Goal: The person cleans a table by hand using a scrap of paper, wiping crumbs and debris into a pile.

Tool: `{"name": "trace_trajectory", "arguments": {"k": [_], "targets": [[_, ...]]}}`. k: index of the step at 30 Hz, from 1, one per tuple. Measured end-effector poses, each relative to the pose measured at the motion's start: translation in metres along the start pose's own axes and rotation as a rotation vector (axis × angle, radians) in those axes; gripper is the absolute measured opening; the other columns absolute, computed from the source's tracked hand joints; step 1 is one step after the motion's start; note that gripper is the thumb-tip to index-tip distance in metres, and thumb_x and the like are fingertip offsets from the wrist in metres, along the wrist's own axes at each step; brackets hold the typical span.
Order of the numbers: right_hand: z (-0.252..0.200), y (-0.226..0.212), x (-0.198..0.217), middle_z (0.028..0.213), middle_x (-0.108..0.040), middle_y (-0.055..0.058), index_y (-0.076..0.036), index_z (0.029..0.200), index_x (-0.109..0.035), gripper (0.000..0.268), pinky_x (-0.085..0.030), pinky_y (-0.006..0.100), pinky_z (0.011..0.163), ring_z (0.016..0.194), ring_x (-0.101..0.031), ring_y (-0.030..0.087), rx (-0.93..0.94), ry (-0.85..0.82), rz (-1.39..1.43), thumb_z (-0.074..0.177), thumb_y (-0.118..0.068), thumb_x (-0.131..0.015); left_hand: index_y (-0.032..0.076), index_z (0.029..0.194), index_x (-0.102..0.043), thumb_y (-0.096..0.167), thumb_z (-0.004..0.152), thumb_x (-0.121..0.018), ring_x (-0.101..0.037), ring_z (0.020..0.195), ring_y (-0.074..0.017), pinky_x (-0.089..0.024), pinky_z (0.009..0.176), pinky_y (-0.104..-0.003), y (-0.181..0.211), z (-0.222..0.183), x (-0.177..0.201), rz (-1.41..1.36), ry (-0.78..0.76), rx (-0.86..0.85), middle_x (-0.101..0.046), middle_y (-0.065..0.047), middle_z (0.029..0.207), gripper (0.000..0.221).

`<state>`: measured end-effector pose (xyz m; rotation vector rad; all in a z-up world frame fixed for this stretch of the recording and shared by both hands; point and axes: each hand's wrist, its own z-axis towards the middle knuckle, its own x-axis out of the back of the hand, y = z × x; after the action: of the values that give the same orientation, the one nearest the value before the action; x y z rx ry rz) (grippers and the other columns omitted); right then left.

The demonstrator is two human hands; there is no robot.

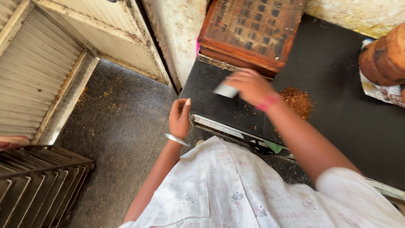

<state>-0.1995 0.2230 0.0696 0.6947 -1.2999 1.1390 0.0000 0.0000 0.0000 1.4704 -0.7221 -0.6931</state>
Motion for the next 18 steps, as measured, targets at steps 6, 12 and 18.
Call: {"name": "trace_trajectory", "arguments": {"k": [6, 12, 18], "targets": [[0.142, -0.017, -0.043, 0.097, -0.074, 0.009, -0.014, 0.093, -0.076, 0.019, -0.047, 0.045, 0.102, 0.107, -0.066, 0.030, 0.072, -0.068, -0.034, 0.089, -0.003, -0.060, 0.004, 0.108, -0.066, 0.030, 0.103, -0.065, -0.062, 0.091, -0.0118, -0.051, 0.083, -0.028, 0.044, -0.003, -0.033, 0.037, -0.082, -0.026, -0.068, -0.004, 0.097, 0.027], [0.170, 0.006, -0.040, 0.092, -0.074, 0.018, -0.010, 0.086, -0.075, 0.011, -0.055, 0.048, 0.083, 0.098, -0.070, 0.039, 0.135, -0.448, -0.159, 0.082, -0.007, -0.066, 0.003, 0.110, -0.065, 0.026, 0.100, -0.065, -0.063, 0.096, -0.0155, -0.051, 0.088, -0.030, 0.051, -0.030, -0.018, 0.052, -0.032, -0.128, -0.067, -0.006, 0.102, 0.025], [0.091, 0.037, -0.024, 0.089, -0.074, 0.012, -0.012, 0.085, -0.075, 0.010, -0.054, 0.043, 0.091, 0.100, -0.068, 0.034, 0.207, -0.475, -0.217, 0.081, -0.007, -0.068, 0.003, 0.109, -0.066, 0.026, 0.103, -0.063, -0.064, 0.099, -0.0147, -0.050, 0.092, -0.030, 0.016, -0.048, 0.013, 0.077, 0.063, -0.071, -0.069, -0.005, 0.104, 0.024]]}}
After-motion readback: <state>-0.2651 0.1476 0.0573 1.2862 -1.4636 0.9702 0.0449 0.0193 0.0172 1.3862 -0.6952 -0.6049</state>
